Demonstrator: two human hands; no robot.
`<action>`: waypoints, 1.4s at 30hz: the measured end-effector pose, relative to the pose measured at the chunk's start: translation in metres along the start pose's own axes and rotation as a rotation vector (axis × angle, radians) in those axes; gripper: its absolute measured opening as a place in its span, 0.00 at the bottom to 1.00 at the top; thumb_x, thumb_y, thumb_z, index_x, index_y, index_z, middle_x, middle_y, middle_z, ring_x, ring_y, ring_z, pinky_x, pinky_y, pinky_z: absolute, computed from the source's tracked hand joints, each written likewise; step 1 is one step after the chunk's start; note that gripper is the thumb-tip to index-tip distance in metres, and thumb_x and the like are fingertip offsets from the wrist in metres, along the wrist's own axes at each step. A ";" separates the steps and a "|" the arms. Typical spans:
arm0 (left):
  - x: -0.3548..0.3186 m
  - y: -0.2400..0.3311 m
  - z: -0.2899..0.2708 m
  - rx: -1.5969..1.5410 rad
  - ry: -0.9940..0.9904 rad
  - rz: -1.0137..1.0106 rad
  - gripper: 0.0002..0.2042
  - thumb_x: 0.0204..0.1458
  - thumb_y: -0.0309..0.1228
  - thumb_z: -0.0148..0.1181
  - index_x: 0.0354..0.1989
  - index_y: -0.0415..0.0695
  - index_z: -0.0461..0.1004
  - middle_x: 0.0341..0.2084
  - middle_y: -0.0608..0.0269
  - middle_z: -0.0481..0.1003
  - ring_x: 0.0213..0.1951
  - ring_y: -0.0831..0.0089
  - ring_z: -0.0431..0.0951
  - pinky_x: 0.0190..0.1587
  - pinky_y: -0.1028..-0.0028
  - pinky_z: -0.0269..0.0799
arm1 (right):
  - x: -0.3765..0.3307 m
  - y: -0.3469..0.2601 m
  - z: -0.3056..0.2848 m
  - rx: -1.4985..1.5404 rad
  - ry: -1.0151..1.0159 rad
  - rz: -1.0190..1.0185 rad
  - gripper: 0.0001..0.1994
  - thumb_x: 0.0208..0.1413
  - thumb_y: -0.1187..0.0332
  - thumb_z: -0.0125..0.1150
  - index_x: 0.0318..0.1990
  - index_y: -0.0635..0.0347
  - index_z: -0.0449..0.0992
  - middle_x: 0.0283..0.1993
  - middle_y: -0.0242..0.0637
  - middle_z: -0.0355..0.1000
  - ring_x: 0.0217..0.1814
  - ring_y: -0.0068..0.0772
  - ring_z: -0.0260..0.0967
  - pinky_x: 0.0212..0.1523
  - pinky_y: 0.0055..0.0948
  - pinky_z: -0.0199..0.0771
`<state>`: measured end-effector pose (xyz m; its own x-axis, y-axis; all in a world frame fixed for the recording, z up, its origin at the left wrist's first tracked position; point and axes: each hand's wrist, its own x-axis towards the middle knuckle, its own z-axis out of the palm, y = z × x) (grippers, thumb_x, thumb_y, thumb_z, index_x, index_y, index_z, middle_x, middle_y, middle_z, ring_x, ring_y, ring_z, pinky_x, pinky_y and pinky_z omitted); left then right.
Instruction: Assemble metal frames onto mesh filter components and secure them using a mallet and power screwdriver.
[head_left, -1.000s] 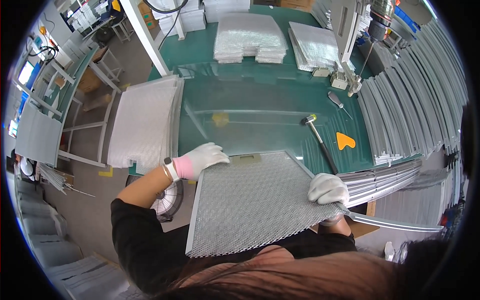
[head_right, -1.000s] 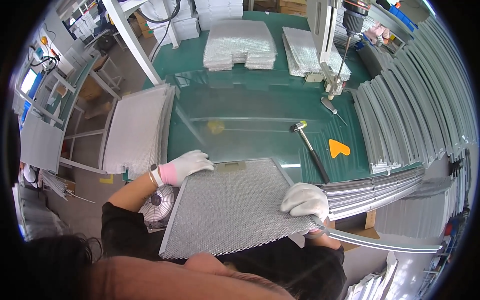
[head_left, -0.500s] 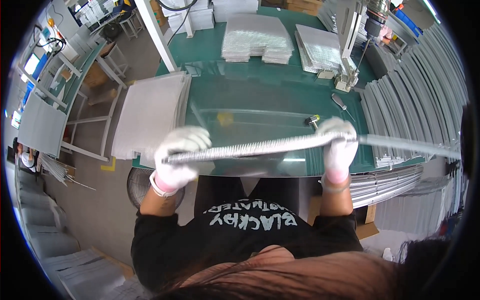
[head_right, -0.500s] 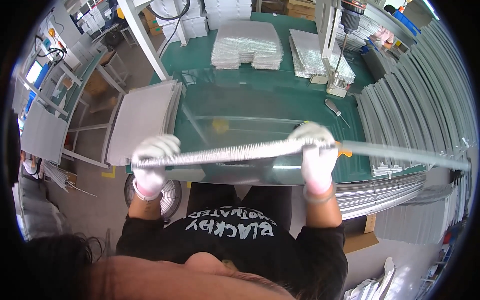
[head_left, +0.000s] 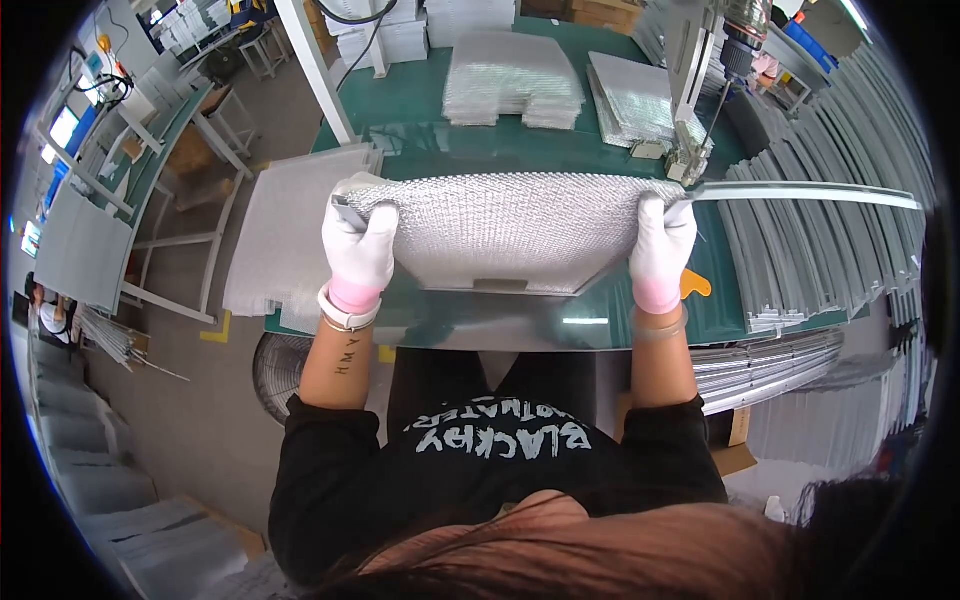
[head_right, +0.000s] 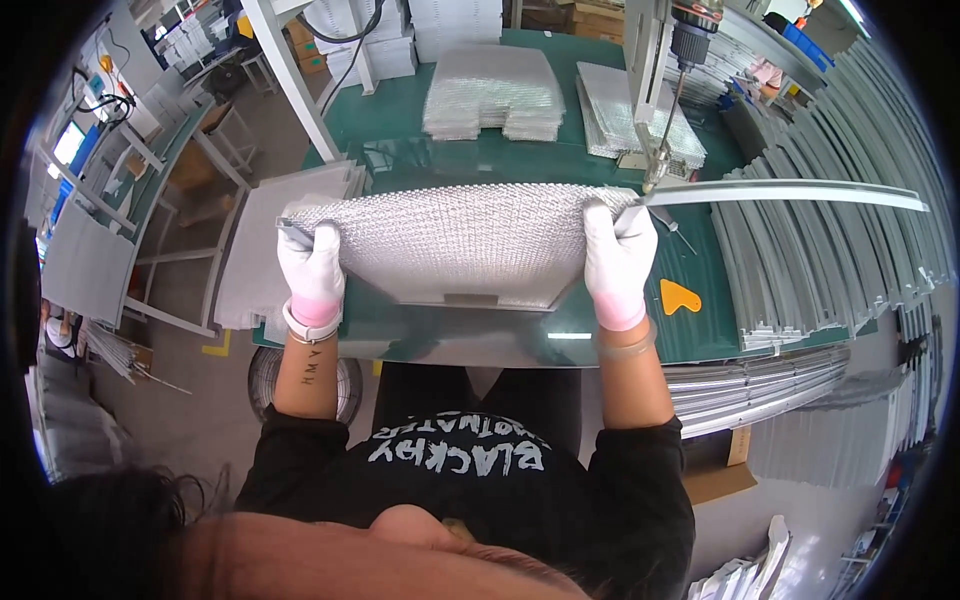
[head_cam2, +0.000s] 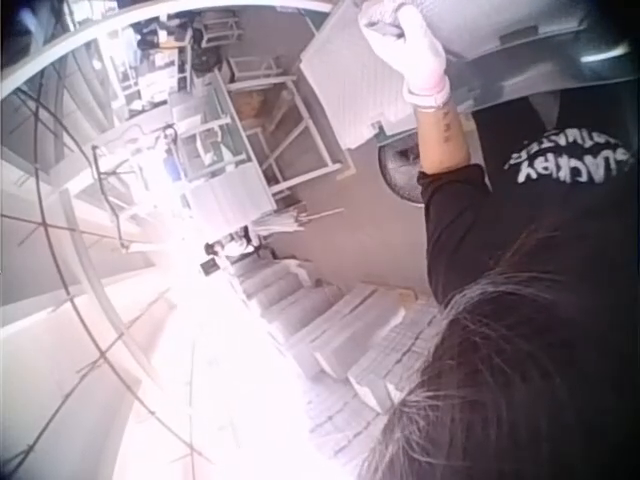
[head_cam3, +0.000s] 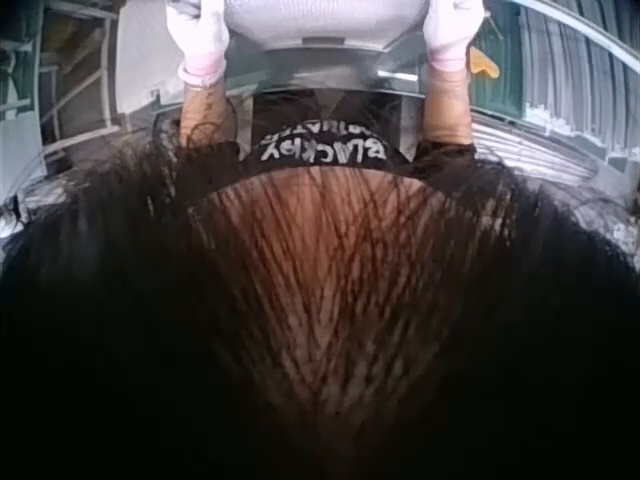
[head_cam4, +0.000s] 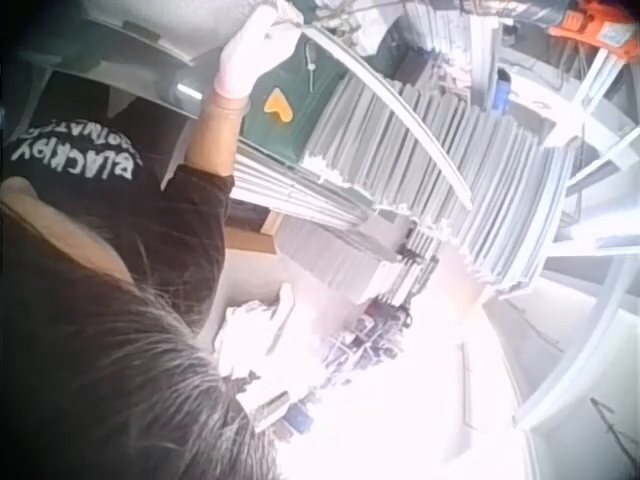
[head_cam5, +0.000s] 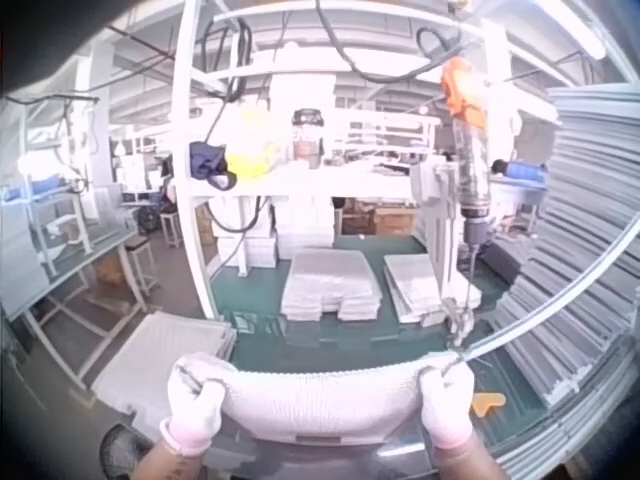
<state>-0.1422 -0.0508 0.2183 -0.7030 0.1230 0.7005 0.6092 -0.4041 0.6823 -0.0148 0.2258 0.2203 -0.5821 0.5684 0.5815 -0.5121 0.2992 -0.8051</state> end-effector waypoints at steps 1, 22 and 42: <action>0.002 -0.002 0.000 -0.004 -0.001 0.004 0.07 0.53 0.19 0.55 0.40 0.38 0.68 0.35 0.67 0.71 0.35 0.82 0.69 0.41 0.81 0.66 | 0.002 0.000 0.004 0.065 0.036 -0.016 0.12 0.58 0.77 0.58 0.49 0.64 0.72 0.37 0.24 0.67 0.36 0.12 0.59 0.39 0.16 0.62; 0.027 -0.017 0.012 -0.161 0.076 -0.239 0.08 0.59 0.24 0.53 0.45 0.41 0.66 0.32 0.75 0.66 0.30 0.89 0.62 0.33 0.85 0.61 | 0.076 -0.077 -0.024 -0.472 -0.696 -0.293 0.20 0.48 0.78 0.65 0.51 0.62 0.75 0.41 0.40 0.77 0.42 0.31 0.76 0.46 0.27 0.73; 0.020 -0.018 -0.003 0.009 -0.036 -0.030 0.10 0.64 0.30 0.40 0.47 0.38 0.63 0.39 0.64 0.66 0.40 0.75 0.64 0.46 0.78 0.63 | 0.095 -0.119 0.017 -0.623 -1.061 -0.581 0.16 0.48 0.79 0.59 0.46 0.62 0.73 0.43 0.44 0.75 0.45 0.48 0.73 0.48 0.38 0.73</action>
<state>-0.1681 -0.0433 0.2191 -0.7073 0.1671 0.6868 0.5916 -0.3919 0.7046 -0.0193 0.2311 0.3731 -0.7281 -0.5309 0.4336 -0.6447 0.7453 -0.1701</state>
